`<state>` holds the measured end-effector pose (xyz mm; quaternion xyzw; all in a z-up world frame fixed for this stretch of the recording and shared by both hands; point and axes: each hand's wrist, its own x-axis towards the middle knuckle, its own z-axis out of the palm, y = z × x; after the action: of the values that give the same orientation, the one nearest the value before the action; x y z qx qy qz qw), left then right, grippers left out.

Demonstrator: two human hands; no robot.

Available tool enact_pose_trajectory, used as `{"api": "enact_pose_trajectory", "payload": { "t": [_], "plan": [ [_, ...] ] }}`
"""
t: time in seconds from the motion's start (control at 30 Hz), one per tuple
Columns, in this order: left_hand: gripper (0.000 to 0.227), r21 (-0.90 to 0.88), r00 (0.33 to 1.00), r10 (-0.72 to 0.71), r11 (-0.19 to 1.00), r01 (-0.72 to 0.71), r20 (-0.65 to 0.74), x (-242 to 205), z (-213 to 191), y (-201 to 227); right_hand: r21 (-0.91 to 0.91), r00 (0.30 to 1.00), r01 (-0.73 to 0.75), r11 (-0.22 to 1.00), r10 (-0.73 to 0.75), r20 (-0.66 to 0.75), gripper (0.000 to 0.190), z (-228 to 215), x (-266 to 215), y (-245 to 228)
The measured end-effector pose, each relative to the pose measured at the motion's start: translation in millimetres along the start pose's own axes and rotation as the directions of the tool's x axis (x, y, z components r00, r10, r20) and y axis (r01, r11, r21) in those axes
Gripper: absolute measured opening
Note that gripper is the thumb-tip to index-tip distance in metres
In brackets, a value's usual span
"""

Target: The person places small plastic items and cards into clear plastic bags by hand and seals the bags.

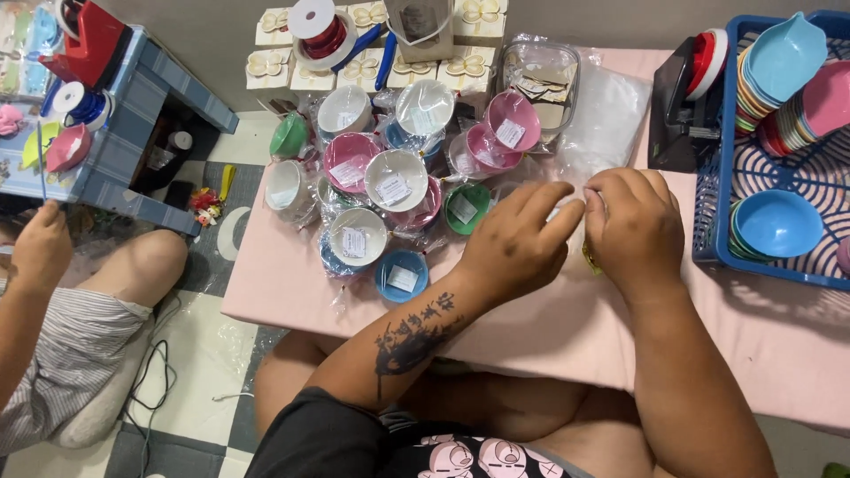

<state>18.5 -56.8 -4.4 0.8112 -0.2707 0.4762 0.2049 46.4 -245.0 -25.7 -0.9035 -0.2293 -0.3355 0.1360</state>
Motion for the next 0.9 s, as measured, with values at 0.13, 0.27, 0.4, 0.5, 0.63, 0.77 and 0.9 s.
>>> {"api": "enact_pose_trajectory", "payload": {
  "t": [0.13,0.27,0.4,0.5,0.63,0.77,0.9],
  "plan": [
    [0.044,-0.176,0.996,-0.087,0.981,0.081,-0.028,6,-9,3,0.143,0.994,0.02,0.989,-0.004,-0.11,0.013,-18,10,0],
    [0.07,-0.333,0.973,-0.107,0.927,0.171,0.202,-5,-15,-6,0.43,0.989,0.143,0.891,-0.118,-0.085,0.013,-46,17,-13],
    [0.075,-0.522,0.925,-0.106,0.799,0.297,0.364,-4,-21,-20,0.696,0.993,-0.053,0.716,-0.037,0.113,0.02,-48,3,-8],
    [0.048,-0.608,0.863,-0.151,0.651,0.454,0.482,-3,-25,-23,0.71,0.993,-0.116,0.694,0.073,0.091,0.03,-43,-4,1],
    [0.021,-0.608,0.88,-0.097,0.688,0.396,0.464,2,-29,-24,0.797,0.976,-0.202,0.57,0.184,0.115,0.032,-42,-4,0],
    [0.023,-0.634,0.786,-0.008,0.585,0.505,0.618,2,-31,-24,0.88,0.957,-0.195,0.434,0.28,0.074,0.033,-31,-1,2],
    [0.013,-0.644,0.794,-0.069,0.544,0.538,0.604,-5,-23,-19,0.894,0.865,-0.318,0.314,0.483,0.138,0.072,-25,0,4]
  ]
}}
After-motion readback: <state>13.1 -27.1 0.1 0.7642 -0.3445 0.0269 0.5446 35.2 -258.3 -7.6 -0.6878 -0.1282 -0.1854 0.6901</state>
